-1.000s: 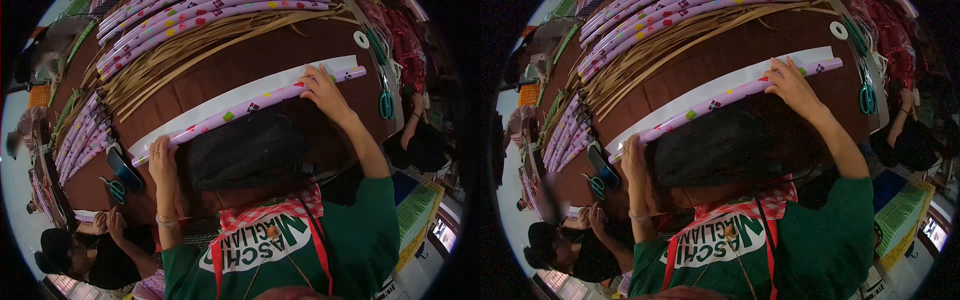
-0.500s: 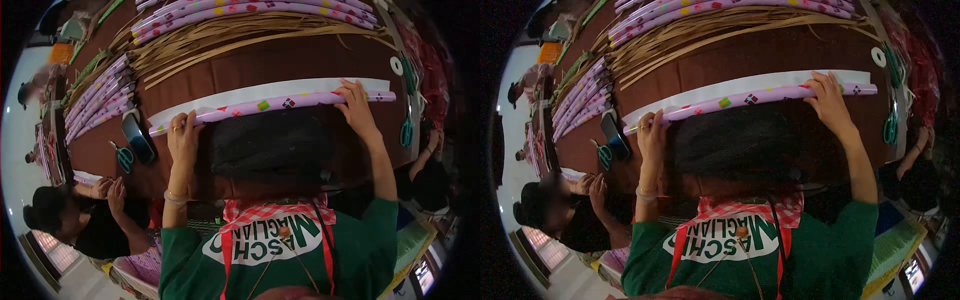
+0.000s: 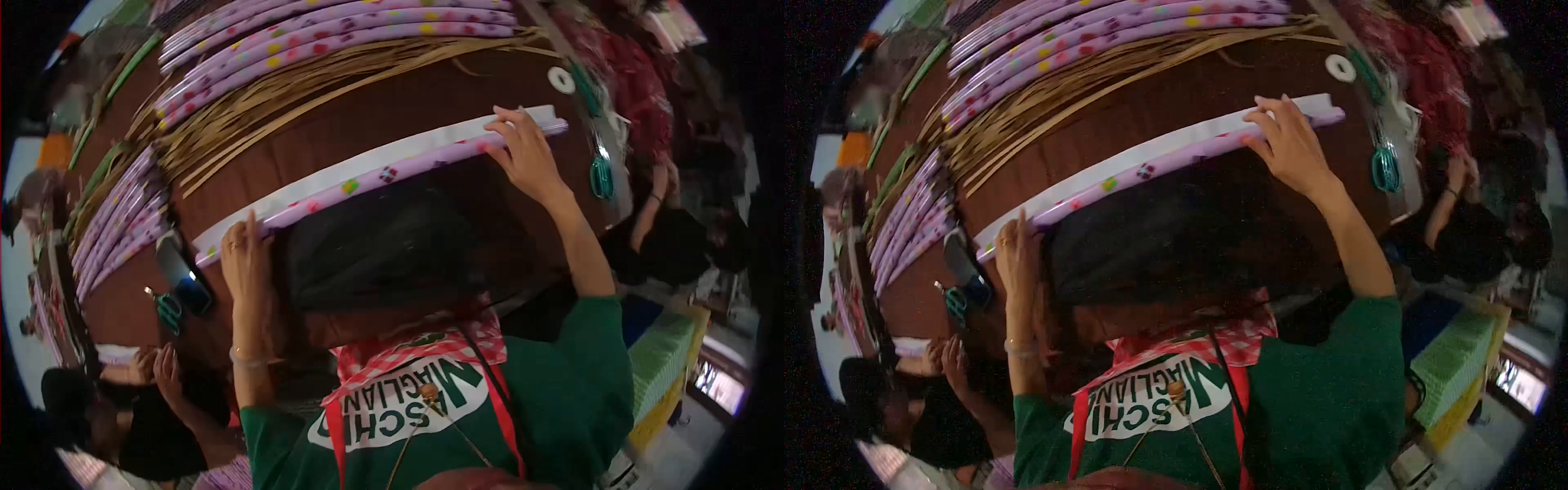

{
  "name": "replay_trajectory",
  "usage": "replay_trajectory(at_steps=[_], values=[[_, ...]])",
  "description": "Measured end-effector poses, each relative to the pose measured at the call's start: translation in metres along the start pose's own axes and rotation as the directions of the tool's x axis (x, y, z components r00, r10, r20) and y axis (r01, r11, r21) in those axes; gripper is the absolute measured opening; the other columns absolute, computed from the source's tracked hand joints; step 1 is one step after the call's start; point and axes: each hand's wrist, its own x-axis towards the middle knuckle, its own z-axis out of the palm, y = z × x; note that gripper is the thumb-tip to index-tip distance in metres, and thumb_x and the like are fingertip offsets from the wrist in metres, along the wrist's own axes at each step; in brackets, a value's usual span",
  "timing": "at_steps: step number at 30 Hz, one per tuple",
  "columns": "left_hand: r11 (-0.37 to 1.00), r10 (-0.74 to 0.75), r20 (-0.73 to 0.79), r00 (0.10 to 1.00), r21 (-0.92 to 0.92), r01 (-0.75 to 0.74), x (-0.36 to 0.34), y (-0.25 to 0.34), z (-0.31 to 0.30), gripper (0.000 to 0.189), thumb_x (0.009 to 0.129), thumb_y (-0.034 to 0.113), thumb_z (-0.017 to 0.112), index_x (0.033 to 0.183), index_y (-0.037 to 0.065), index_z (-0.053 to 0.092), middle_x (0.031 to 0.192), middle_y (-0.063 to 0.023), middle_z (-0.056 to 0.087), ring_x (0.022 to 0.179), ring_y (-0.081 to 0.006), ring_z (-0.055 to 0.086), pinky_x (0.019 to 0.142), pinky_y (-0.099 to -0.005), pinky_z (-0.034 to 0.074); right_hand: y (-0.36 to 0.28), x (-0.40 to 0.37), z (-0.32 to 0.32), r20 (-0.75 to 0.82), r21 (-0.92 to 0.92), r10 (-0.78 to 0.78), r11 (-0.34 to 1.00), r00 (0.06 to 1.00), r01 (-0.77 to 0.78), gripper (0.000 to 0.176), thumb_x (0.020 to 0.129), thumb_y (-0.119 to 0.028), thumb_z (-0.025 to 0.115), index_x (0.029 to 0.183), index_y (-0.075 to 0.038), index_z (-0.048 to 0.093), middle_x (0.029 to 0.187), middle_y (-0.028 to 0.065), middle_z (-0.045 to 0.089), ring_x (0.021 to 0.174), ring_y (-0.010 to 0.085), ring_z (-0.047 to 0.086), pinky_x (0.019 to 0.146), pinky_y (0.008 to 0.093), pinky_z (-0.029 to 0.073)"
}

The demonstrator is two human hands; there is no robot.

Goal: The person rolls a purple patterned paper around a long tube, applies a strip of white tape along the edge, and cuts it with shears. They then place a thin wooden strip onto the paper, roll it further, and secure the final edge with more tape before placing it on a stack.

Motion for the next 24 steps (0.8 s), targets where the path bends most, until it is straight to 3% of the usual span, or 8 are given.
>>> replay_trajectory(at_steps=[5, 8, 11, 19, 20, 21, 22, 24], values=[[0.997, 0.073, -0.005, 0.997, -0.025, -0.073, -0.001, -0.006, 0.001, 0.048, 0.075, 0.013, 0.068, 0.119, 0.006, 0.052, 0.106, -0.0136, 0.052, 0.099, -0.0304, 0.052, 0.085, -0.0419, 0.041, 0.133, -0.009, -0.041, -0.093, -0.215, 0.276, 0.932, 0.957, -0.290, 0.022, 0.082, -0.010, 0.059, 0.104, -0.007, 0.057, 0.103, 0.0114, 0.050, 0.095, 0.0302, 0.052, 0.081, 0.0380, 0.043], [0.998, 0.034, 0.013, 0.999, 0.044, -0.034, 0.001, -0.002, -0.004, 0.046, 0.075, 0.012, 0.067, 0.118, 0.005, 0.052, 0.108, -0.0133, 0.052, 0.101, -0.0308, 0.051, 0.085, -0.0413, 0.041, 0.196, -0.006, -0.050, 0.139, 0.002, 0.377, 0.925, 0.916, -0.381, 0.029, 0.086, -0.016, 0.058, 0.114, -0.008, 0.056, 0.113, 0.0126, 0.049, 0.101, 0.0294, 0.053, 0.090, 0.0391, 0.041], [1.000, 0.008, 0.048, 0.999, 0.015, -0.009, 0.000, -0.002, -0.002, 0.047, 0.076, 0.013, 0.067, 0.119, 0.005, 0.051, 0.110, -0.0125, 0.050, 0.103, -0.0305, 0.050, 0.086, -0.0416, 0.040, 0.216, 0.004, -0.038, 0.235, -0.241, 0.466, 0.878, 0.853, -0.414, 0.038, 0.084, -0.032, 0.063, 0.114, -0.010, 0.058, 0.117, 0.0109, 0.044, 0.100, 0.0293, 0.052, 0.087, 0.0390, 0.042], [0.995, 0.062, -0.068, 0.996, 0.076, -0.057, 0.002, 0.008, -0.014, 0.047, 0.078, 0.014, 0.065, 0.121, 0.004, 0.051, 0.111, -0.0116, 0.050, 0.105, -0.0294, 0.050, 0.088, -0.0412, 0.041, 0.219, 0.017, 0.006, -0.155, -0.236, 0.478, 0.832, 0.865, -0.502, 0.032, 0.080, -0.036, 0.066, 0.087, -0.004, 0.065, 0.086, 0.0082, 0.054, 0.086, 0.0243, 0.056, 0.067, 0.0381, 0.043], [0.995, 0.052, -0.069, 0.996, 0.087, -0.046, 0.002, 0.015, -0.026, 0.047, 0.078, 0.014, 0.065, 0.121, 0.004, 0.051, 0.111, -0.0116, 0.050, 0.105, -0.0294, 0.050, 0.088, -0.0412, 0.041, 0.209, 0.020, -0.003, 0.054, 0.356, 0.580, 0.749, 0.813, -0.559, 0.030, 0.083, -0.035, 0.063, 0.090, -0.005, 0.064, 0.083, 0.0050, 0.053, 0.080, 0.0186, 0.053, 0.065, 0.0330, 0.042], [0.999, -0.003, -0.147, 0.989, -0.042, -0.003, 0.004, 0.032, -0.045, 0.044, 0.077, 0.011, 0.065, 0.119, 0.004, 0.053, 0.109, -0.0120, 0.052, 0.103, -0.0299, 0.051, 0.087, -0.0405, 0.042, 0.189, 0.027, -0.016, 0.261, 0.767, 0.650, 0.310, 0.714, -0.562, 0.028, 0.087, -0.034, 0.060, 0.093, -0.006, 0.062, 0.080, 0.0017, 0.052, 0.074, 0.0130, 0.051, 0.062, 0.0278, 0.040], [0.984, -0.068, -0.216, 0.974, -0.174, 0.030, 0.005, 0.049, -0.057, 0.041, 0.077, 0.008, 0.065, 0.116, 0.003, 0.055, 0.107, -0.0125, 0.054, 0.102, -0.0303, 0.052, 0.087, -0.0398, 0.043, 0.142, 0.028, -0.027, 0.413, 0.909, 0.616, -0.232, 0.670, -0.347, 0.027, 0.090, -0.033, 0.057, 0.098, -0.007, 0.061, 0.081, 0.0003, 0.052, 0.073, 0.0099, 0.049, 0.061, 0.0255, 0.039], [0.840, -0.218, -0.210, 0.953, -0.537, 0.074, 0.005, 0.078, -0.065, 0.031, 0.077, 0.000, 0.064, 0.109, 0.003, 0.061, 0.102, -0.0131, 0.059, 0.096, -0.0291, 0.057, 0.083, -0.0348, 0.046, 0.052, 0.031, -0.051, 0.517, 0.747, 0.344, -0.629, 0.784, -0.217, 0.024, 0.093, -0.031, 0.050, 0.105, -0.010, 0.055, 0.084, -0.0009, 0.054, 0.067, 0.0112, 0.047, 0.060, 0.0264, 0.037]])
